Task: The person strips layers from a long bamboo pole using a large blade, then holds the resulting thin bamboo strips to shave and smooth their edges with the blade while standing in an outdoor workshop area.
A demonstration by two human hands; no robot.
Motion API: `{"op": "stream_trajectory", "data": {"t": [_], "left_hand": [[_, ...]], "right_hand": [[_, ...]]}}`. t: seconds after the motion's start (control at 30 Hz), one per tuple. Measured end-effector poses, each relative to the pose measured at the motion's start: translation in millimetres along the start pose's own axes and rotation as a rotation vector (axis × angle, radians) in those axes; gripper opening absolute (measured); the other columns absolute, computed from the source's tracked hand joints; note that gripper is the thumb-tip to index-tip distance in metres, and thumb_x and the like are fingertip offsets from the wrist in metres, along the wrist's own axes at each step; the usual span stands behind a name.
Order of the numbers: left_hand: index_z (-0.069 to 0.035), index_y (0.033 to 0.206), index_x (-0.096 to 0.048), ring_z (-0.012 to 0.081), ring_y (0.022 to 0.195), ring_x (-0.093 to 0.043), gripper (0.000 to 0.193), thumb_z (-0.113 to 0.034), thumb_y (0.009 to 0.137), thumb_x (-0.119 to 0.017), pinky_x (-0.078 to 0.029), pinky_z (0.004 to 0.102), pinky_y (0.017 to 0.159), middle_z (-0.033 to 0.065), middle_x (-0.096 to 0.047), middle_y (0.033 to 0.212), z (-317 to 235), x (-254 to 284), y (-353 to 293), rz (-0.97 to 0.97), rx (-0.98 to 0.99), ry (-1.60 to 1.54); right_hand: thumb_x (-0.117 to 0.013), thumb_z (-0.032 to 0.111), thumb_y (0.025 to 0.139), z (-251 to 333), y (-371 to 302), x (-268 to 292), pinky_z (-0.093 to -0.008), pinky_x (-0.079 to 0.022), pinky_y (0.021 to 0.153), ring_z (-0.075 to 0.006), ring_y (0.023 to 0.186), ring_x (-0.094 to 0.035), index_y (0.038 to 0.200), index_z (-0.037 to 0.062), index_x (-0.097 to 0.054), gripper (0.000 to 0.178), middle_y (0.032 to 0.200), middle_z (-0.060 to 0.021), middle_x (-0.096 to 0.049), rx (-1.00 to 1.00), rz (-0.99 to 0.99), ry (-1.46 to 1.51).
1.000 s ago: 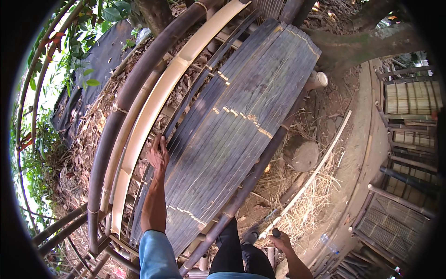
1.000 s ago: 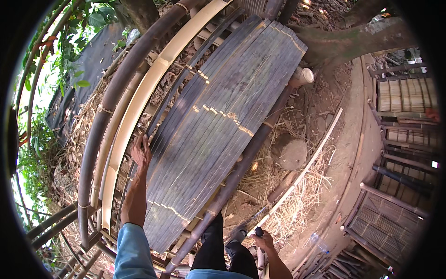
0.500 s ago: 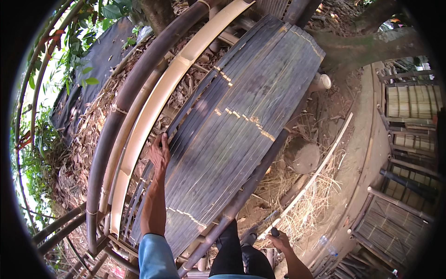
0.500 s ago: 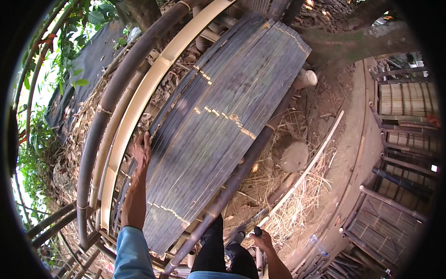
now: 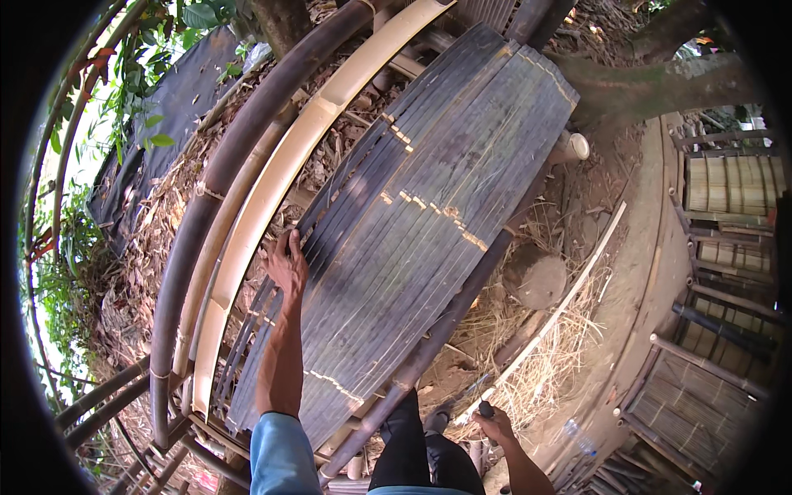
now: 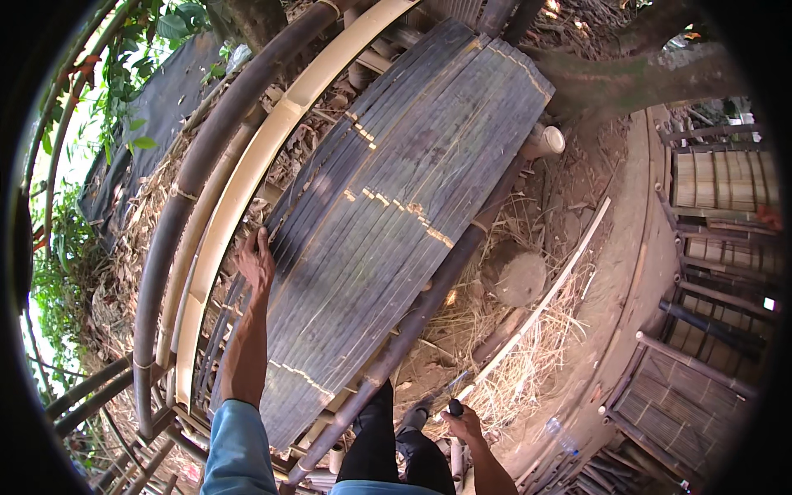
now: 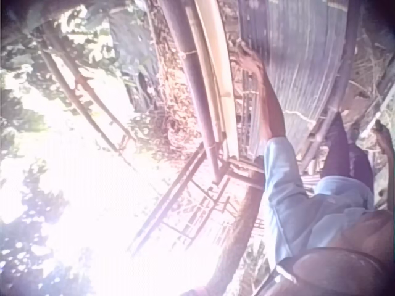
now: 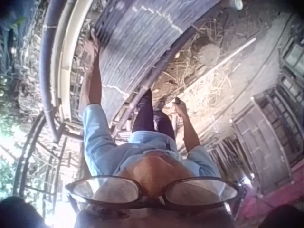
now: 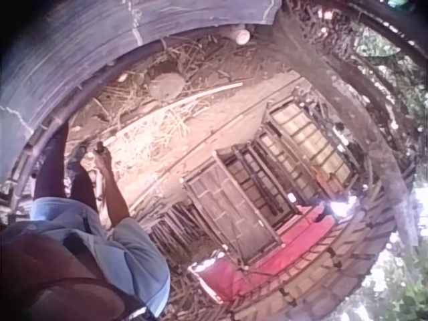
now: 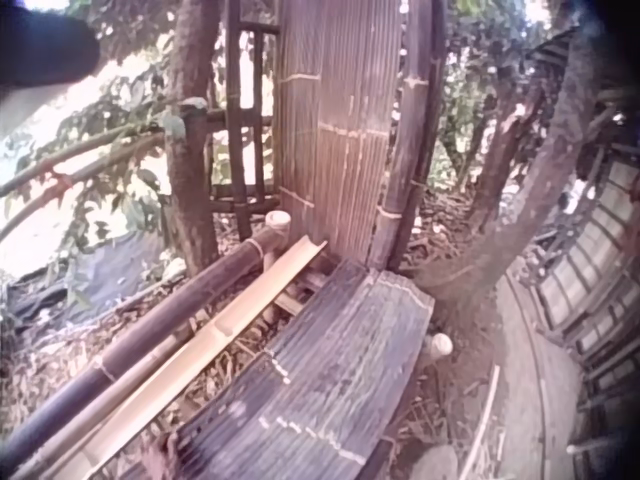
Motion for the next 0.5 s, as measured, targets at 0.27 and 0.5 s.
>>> {"op": "stream_trajectory", "data": {"t": [0.27, 0.5], "left_hand": [[-0.011, 0.110, -0.075, 0.0360, 0.109, -0.065, 0.053, -0.057, 0.102, -0.048, -0.035, 0.0516, 0.107, 0.0170, -0.072, 0.109, -10, -7, 25, 0.075, -0.004, -0.027], [-0.011, 0.115, -0.074, 0.0402, 0.109, -0.065, 0.051, -0.054, 0.102, -0.051, -0.038, 0.0523, 0.105, 0.0222, -0.072, 0.106, 34, 14, 3, 0.106, -0.008, -0.038]], "right_hand": [[-0.079, 0.033, 0.090, 2, 10, -2, -0.0306, -0.046, 0.047, -0.0116, 0.048, -0.058, 0.097, 0.0039, -0.066, 0.033, 0.062, -0.0029, -0.062, 0.130, -0.022, -0.119], [-0.081, 0.028, 0.089, 32, -10, -7, -0.0303, -0.047, 0.047, -0.0116, 0.050, -0.058, 0.100, 0.0010, -0.065, 0.033, 0.068, -0.0031, -0.063, 0.029, -0.009, 0.018]]}}
Point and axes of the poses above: each hand's wrist, its own y-axis towards the middle knuckle, its own x-axis out of the back of the hand, z = x × y, the point moved 1 cm from there along y, towards the middle knuckle
